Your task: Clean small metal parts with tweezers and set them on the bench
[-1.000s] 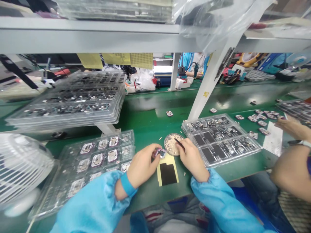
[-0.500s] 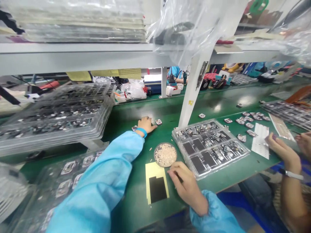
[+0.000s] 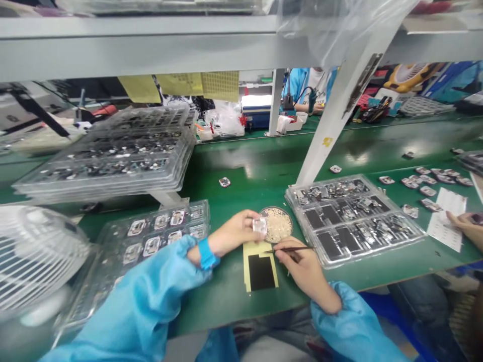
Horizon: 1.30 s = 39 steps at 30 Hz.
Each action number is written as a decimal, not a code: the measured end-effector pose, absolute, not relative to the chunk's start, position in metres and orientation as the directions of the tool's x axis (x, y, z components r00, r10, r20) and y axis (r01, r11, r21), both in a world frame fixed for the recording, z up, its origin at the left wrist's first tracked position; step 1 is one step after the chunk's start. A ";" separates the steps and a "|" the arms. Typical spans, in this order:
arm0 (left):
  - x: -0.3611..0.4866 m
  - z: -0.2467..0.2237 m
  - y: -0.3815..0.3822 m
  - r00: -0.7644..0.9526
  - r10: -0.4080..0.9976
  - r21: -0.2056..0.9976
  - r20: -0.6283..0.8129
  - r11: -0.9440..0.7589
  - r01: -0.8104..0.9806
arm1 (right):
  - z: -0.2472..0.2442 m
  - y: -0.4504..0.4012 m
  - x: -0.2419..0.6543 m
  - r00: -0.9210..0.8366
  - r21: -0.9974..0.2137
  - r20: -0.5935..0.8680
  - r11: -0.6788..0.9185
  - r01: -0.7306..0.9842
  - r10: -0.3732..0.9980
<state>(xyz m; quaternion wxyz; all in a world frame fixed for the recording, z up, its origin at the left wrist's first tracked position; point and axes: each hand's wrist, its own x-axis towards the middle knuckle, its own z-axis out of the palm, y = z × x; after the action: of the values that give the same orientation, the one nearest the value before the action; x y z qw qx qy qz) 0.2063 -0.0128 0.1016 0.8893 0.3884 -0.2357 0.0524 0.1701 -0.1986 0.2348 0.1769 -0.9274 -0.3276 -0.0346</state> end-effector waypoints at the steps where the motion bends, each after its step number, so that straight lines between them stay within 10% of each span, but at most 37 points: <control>1: 0.192 0.091 -0.020 0.876 -0.104 0.629 0.472 0.735 -0.252 | 0.233 -0.197 0.171 0.773 -0.272 0.170 -0.725 0.633 0.612; 4: 0.169 0.068 -0.038 0.872 -0.084 0.559 0.481 0.797 -0.231 | 0.228 -0.192 0.173 0.787 -0.211 0.166 -0.758 0.617 0.595; 12: 0.167 0.052 -0.045 0.882 0.087 0.816 0.464 0.346 -0.463 | 0.226 -0.189 0.173 0.796 -0.122 0.176 -0.789 0.602 0.580; 39: 0.174 0.042 -0.054 0.906 0.065 0.768 0.419 0.506 -0.392 | 0.220 -0.179 0.167 0.510 -0.072 0.229 -0.508 0.859 0.829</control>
<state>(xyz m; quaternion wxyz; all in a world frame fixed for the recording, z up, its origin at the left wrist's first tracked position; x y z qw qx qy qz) 0.1739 -0.0538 0.0423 0.8509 0.4783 -0.1708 0.1342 0.1667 -0.1789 0.2200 0.0883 -0.8643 -0.4882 -0.0823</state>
